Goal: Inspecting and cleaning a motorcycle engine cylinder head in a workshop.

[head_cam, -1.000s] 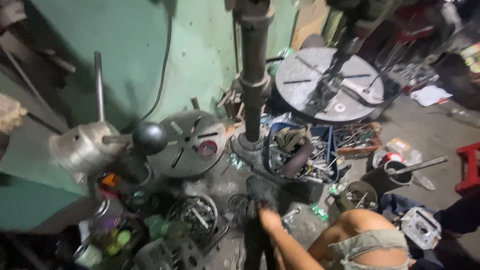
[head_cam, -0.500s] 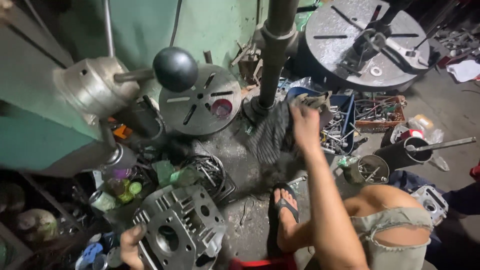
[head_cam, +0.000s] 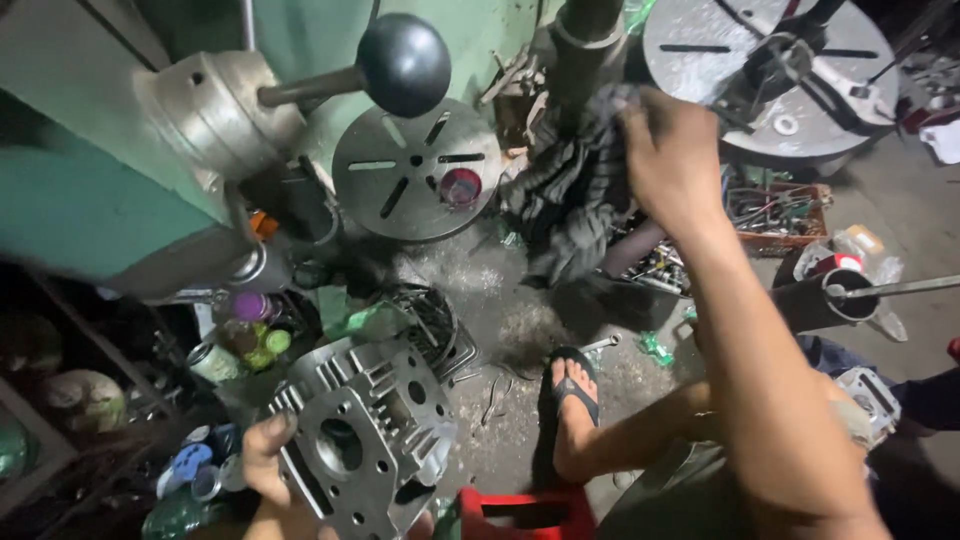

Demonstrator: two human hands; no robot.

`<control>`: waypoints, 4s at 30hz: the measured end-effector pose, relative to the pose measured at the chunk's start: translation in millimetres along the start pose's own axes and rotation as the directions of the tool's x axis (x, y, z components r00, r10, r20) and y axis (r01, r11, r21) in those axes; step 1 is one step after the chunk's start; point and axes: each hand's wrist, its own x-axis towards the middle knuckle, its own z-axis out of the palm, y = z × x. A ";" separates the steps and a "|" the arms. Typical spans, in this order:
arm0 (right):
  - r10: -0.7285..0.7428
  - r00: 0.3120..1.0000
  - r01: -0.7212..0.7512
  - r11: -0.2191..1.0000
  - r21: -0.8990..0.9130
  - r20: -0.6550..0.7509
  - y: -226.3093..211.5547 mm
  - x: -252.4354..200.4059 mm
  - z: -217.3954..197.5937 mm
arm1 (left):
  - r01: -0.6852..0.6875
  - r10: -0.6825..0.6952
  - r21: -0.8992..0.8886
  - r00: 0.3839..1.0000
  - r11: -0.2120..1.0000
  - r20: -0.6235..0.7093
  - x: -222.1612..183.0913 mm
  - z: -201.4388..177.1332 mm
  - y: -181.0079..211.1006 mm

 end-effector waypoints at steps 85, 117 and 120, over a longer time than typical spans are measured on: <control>-0.517 0.437 0.117 0.844 0.523 0.736 -106.6 -155.5 35.4 | 0.006 0.679 0.998 0.733 0.056 -0.043 85.4 11.1 19.0; -0.508 0.368 0.133 0.858 0.497 0.779 -125.9 -145.3 24.4 | 0.013 0.689 0.996 0.721 0.083 -0.067 86.6 -2.1 20.5; -0.394 0.366 0.032 0.911 0.411 0.843 -121.1 -148.0 31.0 | 0.045 0.691 0.999 0.722 -0.002 -0.031 88.6 4.2 20.6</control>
